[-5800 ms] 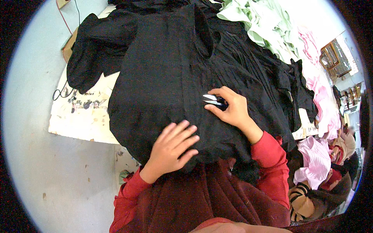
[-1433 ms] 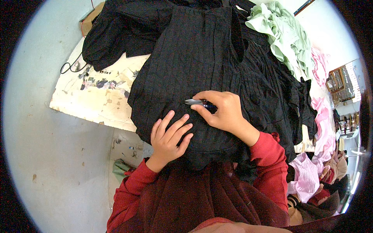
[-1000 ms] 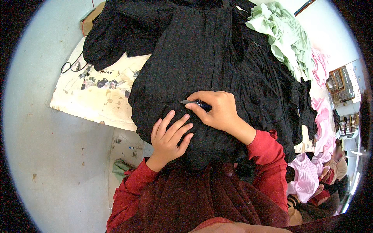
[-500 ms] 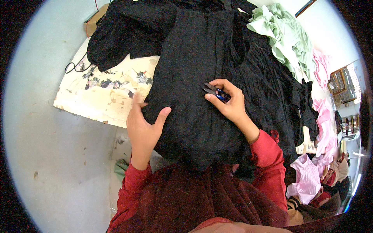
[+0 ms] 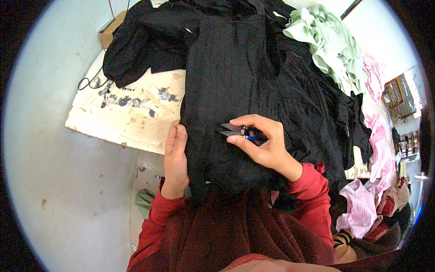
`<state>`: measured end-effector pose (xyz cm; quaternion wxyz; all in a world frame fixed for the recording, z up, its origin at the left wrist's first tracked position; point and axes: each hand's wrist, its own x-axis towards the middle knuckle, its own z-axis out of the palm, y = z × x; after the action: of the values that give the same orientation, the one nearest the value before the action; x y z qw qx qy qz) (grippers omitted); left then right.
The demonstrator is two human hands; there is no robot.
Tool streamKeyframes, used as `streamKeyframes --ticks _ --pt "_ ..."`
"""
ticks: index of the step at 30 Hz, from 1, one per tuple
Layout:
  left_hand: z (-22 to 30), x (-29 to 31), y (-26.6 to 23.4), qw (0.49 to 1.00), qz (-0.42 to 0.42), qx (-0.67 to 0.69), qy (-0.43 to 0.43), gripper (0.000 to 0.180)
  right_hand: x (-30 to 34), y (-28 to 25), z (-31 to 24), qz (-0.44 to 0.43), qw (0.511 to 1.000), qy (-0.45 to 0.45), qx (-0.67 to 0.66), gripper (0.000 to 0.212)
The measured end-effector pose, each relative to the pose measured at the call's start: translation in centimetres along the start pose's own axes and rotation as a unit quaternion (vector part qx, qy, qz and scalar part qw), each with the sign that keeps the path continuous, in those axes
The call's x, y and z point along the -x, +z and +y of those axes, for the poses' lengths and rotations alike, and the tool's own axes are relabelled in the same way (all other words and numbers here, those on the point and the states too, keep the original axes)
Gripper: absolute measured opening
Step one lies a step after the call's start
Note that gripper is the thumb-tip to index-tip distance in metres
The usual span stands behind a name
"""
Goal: The person uses a small blade to trim loose threads and snip a tag from a black pleated garment laid on a table. The person repeatedly lifts and repositions the garment to access different areas while cutting.
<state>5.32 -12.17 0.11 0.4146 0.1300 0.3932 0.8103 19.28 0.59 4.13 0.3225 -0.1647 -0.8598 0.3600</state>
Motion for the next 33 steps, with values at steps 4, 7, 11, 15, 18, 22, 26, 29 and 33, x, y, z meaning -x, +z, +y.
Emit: streamKeyframes --ticks 4,7,11,15,18,22,26,29,33 --pt "-0.8 0.0 -0.3 1.0 -0.005 0.003 -0.017 0.029 -0.1 0.5 0.2 0.031 0.998 -0.045 0.022 0.024" --pt "-1.0 0.1 -0.2 0.999 -0.019 0.019 -0.035 0.035 -0.1 0.7 0.1 0.034 0.999 -0.029 0.02 0.023" --pt "-1.2 0.2 -0.4 0.996 -0.012 0.037 -0.075 0.043 0.2 1.2 0.7 0.032 0.999 -0.016 0.012 0.021" --pt "-1.6 0.1 -0.9 0.997 -0.027 0.031 -0.067 0.046 0.2 1.4 0.8 0.063 0.998 -0.02 0.003 0.018" --pt "-1.6 0.1 -0.9 0.997 -0.024 0.025 -0.063 0.046 0.3 0.9 0.5 0.036 0.999 0.034 -0.005 0.018" --pt "-1.0 0.5 0.2 0.999 -0.004 -0.009 -0.046 0.04 0.3 0.7 0.3 0.036 0.999 0.011 -0.005 0.019" --pt "-0.7 1.1 1.0 0.999 -0.013 -0.04 -0.003 0.03 -0.2 0.3 -0.9 0.04 0.998 -0.048 0.022 0.02" --pt "-0.8 1.4 1.1 0.999 -0.008 -0.035 -0.002 0.026 -0.4 -0.1 -1.7 0.012 0.995 -0.067 0.072 0.02" --pt "-1.6 1.2 0.6 0.999 -0.031 0.001 0.017 0.023 -0.3 -0.2 -1.7 0.009 0.992 -0.068 0.102 0.02"
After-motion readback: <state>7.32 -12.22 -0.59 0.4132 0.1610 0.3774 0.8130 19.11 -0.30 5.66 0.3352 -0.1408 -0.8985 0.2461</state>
